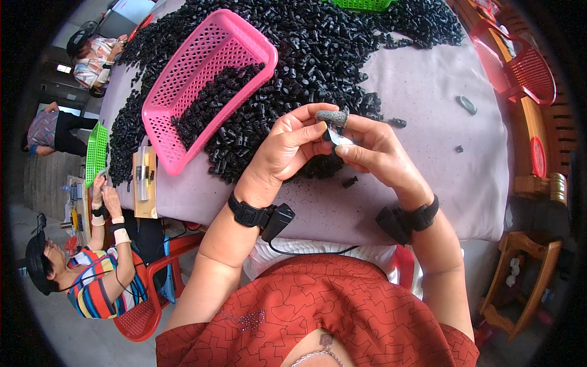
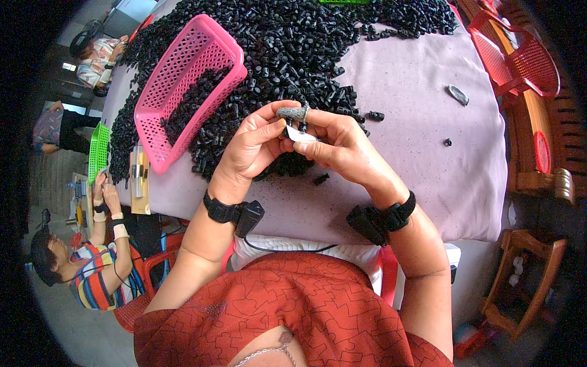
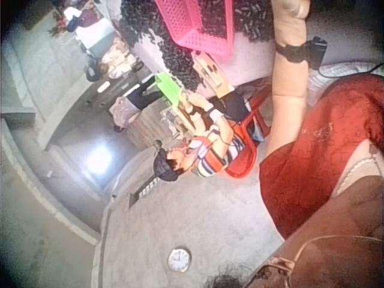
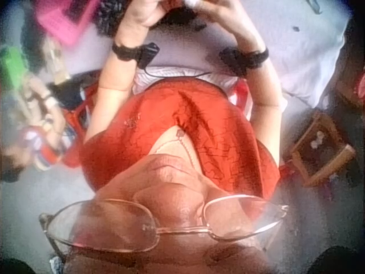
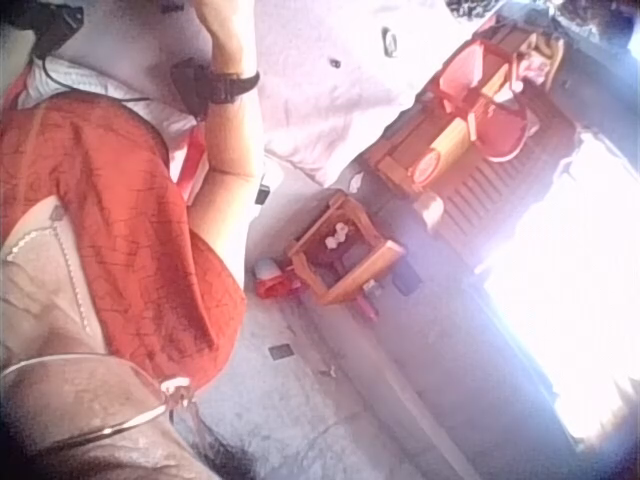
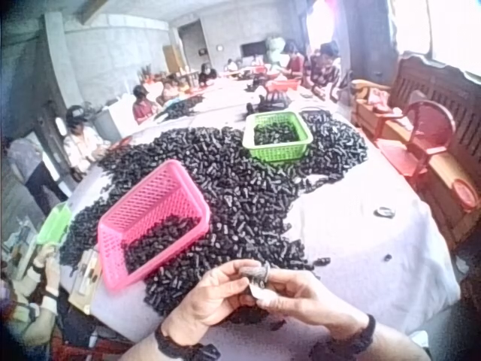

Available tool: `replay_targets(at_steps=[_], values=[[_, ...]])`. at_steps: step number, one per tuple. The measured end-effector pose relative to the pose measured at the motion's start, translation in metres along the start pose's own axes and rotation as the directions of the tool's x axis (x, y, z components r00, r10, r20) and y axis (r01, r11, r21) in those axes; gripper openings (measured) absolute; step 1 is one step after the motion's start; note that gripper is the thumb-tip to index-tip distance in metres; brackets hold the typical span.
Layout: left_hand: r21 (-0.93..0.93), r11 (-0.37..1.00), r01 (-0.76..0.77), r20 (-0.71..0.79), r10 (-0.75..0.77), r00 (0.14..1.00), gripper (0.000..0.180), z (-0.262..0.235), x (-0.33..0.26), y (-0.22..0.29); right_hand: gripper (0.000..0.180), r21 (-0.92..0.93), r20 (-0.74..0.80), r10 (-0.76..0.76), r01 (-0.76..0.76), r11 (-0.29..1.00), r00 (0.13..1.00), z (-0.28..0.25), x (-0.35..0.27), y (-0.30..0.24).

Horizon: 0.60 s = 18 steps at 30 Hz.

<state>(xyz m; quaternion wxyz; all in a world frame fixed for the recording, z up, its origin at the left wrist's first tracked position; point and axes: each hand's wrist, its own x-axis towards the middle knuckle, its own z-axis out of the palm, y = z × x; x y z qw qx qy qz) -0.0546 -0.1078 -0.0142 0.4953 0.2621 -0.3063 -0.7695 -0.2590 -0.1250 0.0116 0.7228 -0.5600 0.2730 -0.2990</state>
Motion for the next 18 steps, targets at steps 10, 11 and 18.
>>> replay_targets(at_steps=[10,11,18], values=[[-0.025,1.000,0.004,0.018,-0.003,1.000,0.038,-0.0017,0.0007,-0.0019,0.043,0.018,0.037,-0.001,0.000,1.000,0.999,-0.0006,-0.0009,0.0011],[-0.025,1.000,0.003,0.018,-0.002,1.000,0.038,-0.0030,0.0011,-0.0022,0.043,0.018,0.038,-0.001,0.000,1.000,0.999,-0.0003,-0.0010,0.0010],[-0.037,0.999,0.011,0.022,-0.011,1.000,0.040,0.0000,0.0021,-0.0017,0.047,0.047,0.066,0.005,-0.008,0.999,0.998,-0.0031,-0.0002,0.0021]])
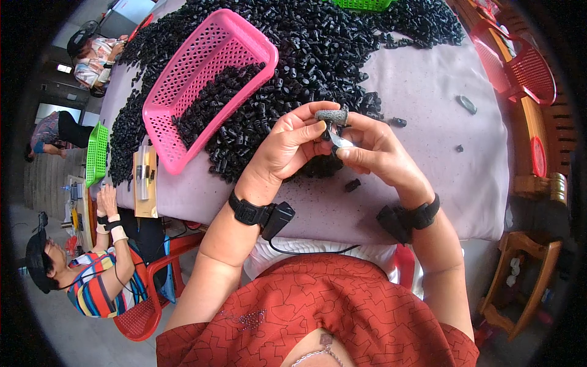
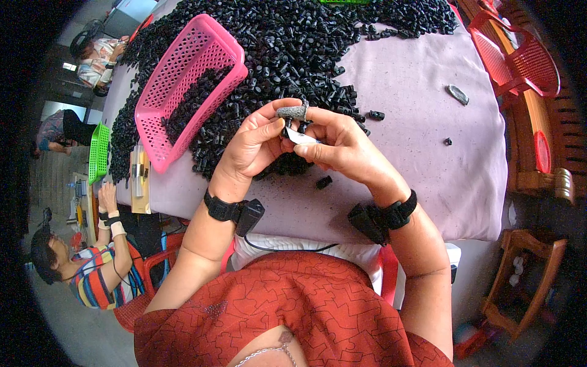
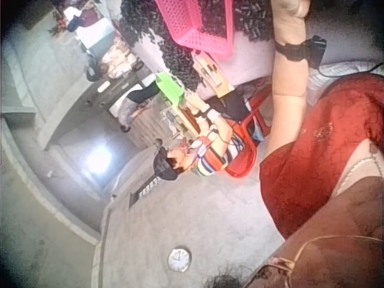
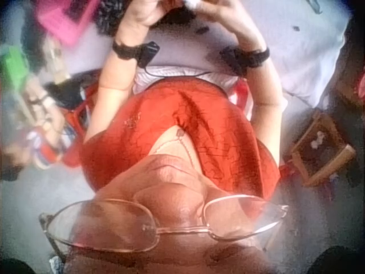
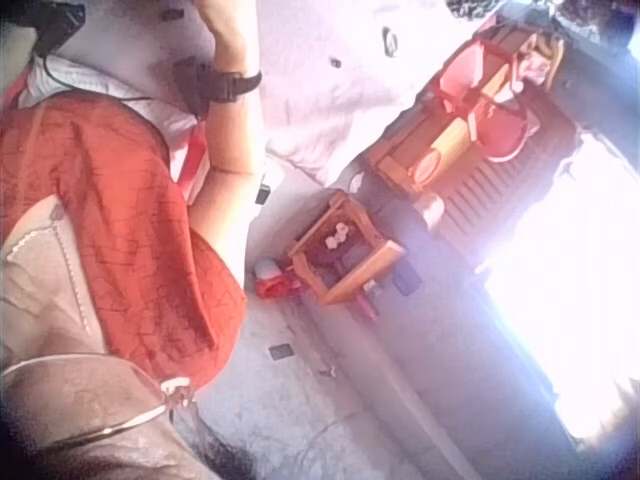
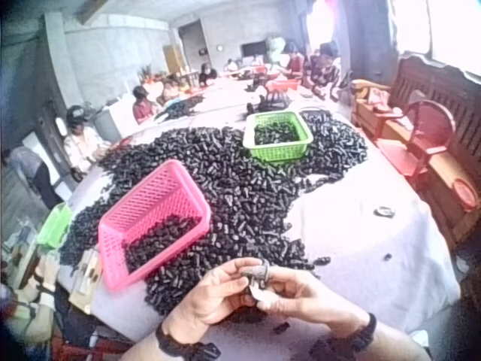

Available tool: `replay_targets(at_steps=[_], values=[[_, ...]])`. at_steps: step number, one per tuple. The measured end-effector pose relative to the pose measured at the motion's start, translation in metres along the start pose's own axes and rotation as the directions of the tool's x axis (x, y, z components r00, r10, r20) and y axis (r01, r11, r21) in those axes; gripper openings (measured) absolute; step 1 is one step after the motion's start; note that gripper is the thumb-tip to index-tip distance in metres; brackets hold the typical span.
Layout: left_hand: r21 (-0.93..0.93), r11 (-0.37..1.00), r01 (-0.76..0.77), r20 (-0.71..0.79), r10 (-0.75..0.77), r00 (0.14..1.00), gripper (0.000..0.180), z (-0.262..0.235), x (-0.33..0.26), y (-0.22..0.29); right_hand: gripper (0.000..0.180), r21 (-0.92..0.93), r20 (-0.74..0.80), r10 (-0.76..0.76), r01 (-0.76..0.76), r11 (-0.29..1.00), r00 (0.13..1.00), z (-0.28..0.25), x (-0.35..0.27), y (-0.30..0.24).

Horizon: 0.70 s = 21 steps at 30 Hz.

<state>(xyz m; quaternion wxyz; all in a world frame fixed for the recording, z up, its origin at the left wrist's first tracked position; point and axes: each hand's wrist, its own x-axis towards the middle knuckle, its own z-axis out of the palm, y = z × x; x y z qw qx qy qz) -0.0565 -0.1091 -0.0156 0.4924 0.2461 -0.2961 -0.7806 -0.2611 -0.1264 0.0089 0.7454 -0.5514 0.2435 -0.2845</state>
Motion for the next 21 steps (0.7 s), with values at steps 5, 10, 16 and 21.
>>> replay_targets(at_steps=[5,10,16,21], values=[[-0.009,1.000,-0.010,0.034,0.010,0.999,0.040,-0.0027,-0.0011,0.0007,0.048,0.008,0.002,-0.003,0.003,1.000,1.000,0.0003,0.0003,-0.0001],[-0.011,1.000,0.011,0.048,-0.010,0.999,0.041,-0.0014,-0.0006,-0.0001,0.046,-0.019,-0.031,0.025,-0.026,0.999,0.999,-0.0021,0.0013,-0.0015],[-0.014,1.000,-0.007,0.051,0.007,0.999,0.037,-0.0027,-0.0002,0.0007,0.048,0.010,0.031,-0.007,0.006,1.000,1.000,-0.0030,0.0000,0.0002],[0.025,0.999,-0.020,-0.002,0.020,1.000,0.040,0.0031,-0.0005,0.0017,0.047,0.013,0.030,-0.005,0.005,1.000,1.000,-0.0009,-0.0013,-0.0009]])
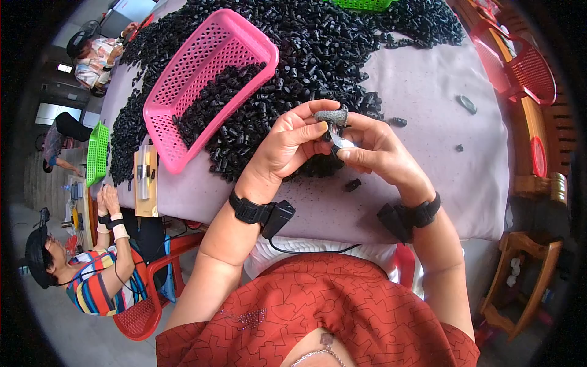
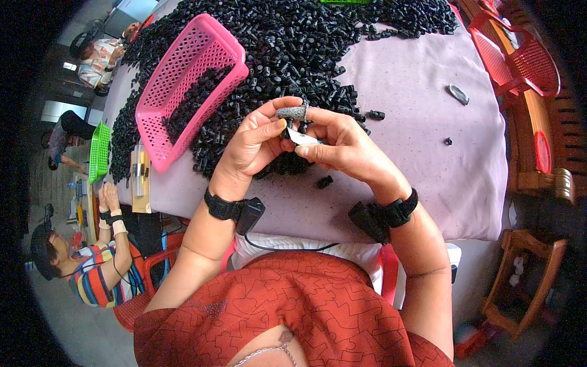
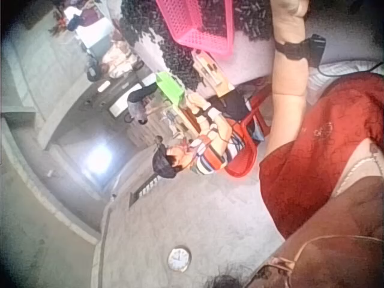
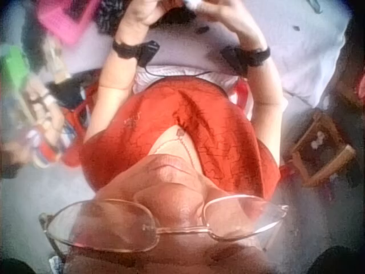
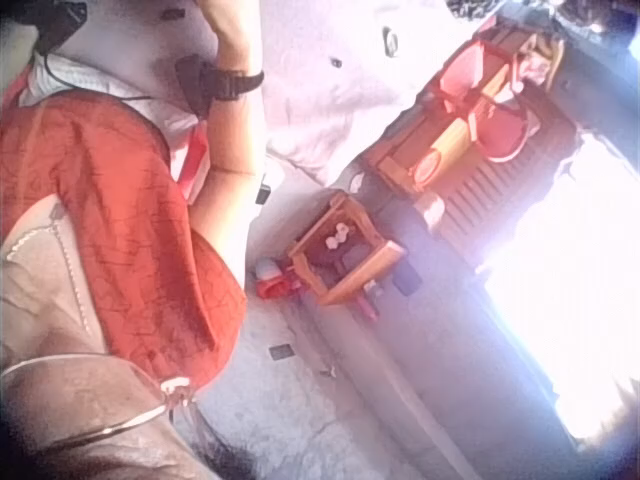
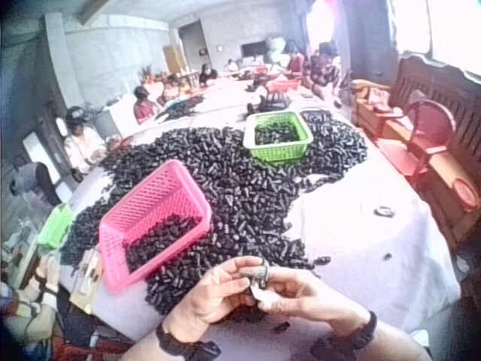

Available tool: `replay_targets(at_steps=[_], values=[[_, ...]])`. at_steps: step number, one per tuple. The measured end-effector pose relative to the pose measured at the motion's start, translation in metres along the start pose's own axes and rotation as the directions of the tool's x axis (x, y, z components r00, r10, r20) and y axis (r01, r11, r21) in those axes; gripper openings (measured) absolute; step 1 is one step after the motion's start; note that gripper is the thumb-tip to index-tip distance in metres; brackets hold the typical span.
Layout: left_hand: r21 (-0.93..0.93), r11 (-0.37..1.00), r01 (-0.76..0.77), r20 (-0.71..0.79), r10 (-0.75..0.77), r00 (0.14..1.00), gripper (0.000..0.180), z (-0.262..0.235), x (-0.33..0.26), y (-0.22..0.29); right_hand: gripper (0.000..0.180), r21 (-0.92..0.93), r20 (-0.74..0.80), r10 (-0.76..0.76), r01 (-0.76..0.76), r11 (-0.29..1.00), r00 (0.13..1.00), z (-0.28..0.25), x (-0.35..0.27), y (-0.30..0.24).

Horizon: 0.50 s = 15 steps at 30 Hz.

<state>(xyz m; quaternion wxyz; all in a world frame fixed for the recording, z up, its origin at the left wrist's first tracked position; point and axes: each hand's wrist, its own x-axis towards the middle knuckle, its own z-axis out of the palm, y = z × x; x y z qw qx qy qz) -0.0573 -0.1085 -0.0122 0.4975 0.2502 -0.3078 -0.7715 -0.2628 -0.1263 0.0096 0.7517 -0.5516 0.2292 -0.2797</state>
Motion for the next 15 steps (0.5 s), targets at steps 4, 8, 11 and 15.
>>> replay_targets(at_steps=[4,8,11,15], values=[[0.025,0.999,0.024,0.038,-0.025,0.999,0.044,-0.0051,0.0000,0.0000,0.048,0.012,-0.023,0.056,-0.055,0.998,0.998,-0.0025,0.0019,-0.0012],[0.033,0.999,0.022,0.038,-0.024,0.999,0.044,-0.0058,-0.0001,-0.0006,0.048,0.006,-0.004,0.048,-0.048,0.999,0.999,-0.0039,0.0033,0.0004],[0.023,1.000,0.011,0.008,-0.012,1.000,0.043,-0.0025,0.0004,-0.0009,0.047,0.030,-0.004,0.027,-0.027,0.999,1.000,-0.0028,0.0019,0.0034],[0.023,1.000,0.006,-0.034,-0.005,0.999,0.041,0.0018,-0.0008,0.0008,0.047,0.010,0.000,0.020,-0.020,1.000,1.000,-0.0013,0.0017,0.0017]])
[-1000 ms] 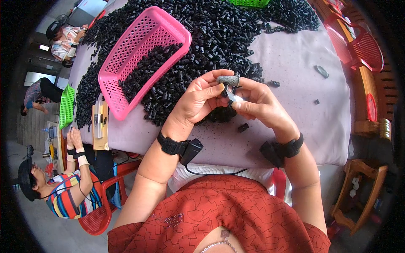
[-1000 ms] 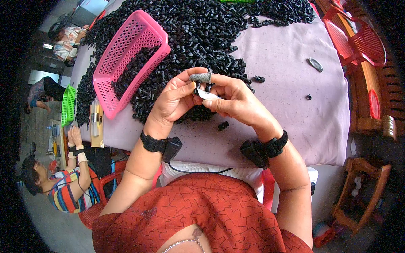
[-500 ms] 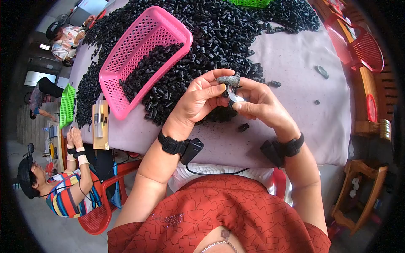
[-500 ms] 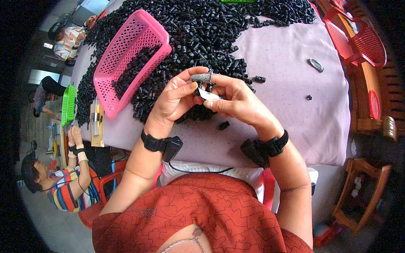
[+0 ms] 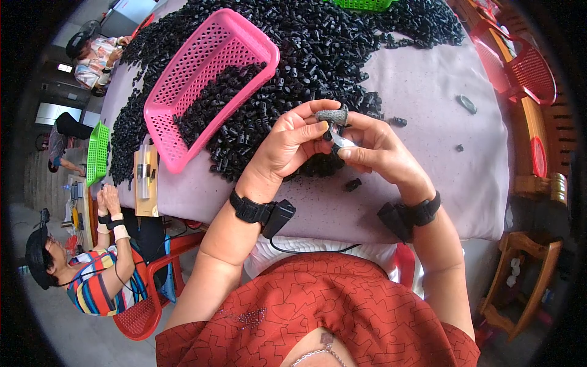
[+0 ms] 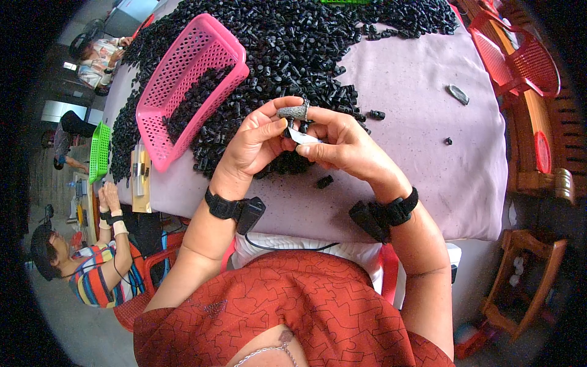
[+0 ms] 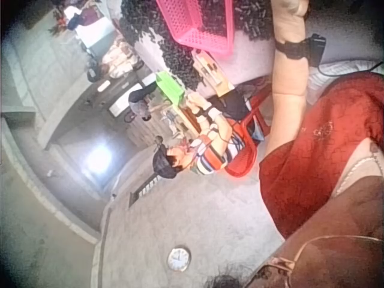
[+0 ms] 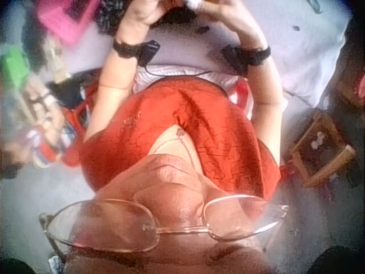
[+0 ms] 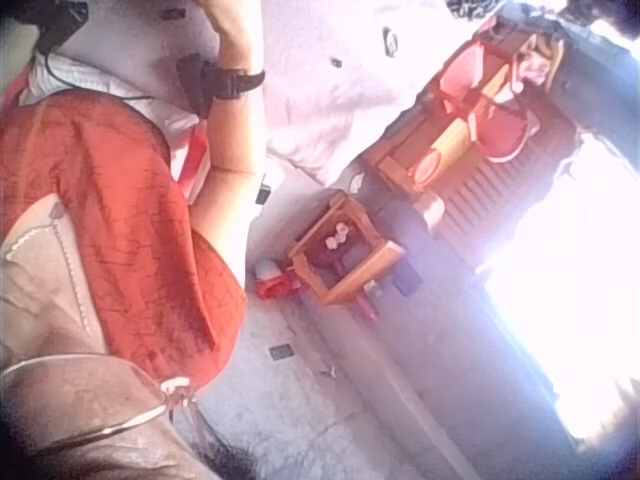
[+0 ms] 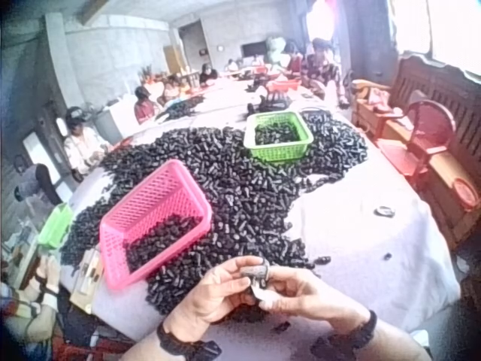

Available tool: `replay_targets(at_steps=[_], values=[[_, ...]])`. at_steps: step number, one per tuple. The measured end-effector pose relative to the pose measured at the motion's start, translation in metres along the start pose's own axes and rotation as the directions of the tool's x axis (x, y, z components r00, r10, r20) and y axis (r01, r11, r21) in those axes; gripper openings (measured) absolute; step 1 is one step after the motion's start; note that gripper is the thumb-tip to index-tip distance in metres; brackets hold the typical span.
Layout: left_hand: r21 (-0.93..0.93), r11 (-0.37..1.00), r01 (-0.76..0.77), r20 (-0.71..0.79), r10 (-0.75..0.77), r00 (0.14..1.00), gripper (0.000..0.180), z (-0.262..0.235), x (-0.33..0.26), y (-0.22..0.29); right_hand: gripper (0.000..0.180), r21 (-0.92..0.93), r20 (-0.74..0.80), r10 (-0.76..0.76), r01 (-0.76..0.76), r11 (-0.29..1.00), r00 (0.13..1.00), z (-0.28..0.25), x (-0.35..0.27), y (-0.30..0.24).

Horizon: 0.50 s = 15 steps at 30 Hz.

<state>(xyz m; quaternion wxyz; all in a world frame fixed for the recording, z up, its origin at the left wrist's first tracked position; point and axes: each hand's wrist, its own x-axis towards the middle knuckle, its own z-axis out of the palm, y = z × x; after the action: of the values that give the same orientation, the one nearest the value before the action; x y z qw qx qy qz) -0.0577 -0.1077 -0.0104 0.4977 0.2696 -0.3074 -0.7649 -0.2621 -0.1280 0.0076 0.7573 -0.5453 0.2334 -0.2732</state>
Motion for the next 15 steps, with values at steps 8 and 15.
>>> replay_targets(at_steps=[8,15], values=[[0.007,1.000,0.020,0.093,-0.020,0.995,0.043,-0.0055,0.0005,-0.0001,0.045,0.016,0.013,0.019,-0.019,1.000,1.000,-0.0012,0.0013,-0.0018],[-0.022,0.999,0.027,0.079,-0.025,0.997,0.046,-0.0058,0.0003,-0.0008,0.043,0.007,0.015,-0.009,0.009,1.000,1.000,-0.0009,0.0012,0.0012]])
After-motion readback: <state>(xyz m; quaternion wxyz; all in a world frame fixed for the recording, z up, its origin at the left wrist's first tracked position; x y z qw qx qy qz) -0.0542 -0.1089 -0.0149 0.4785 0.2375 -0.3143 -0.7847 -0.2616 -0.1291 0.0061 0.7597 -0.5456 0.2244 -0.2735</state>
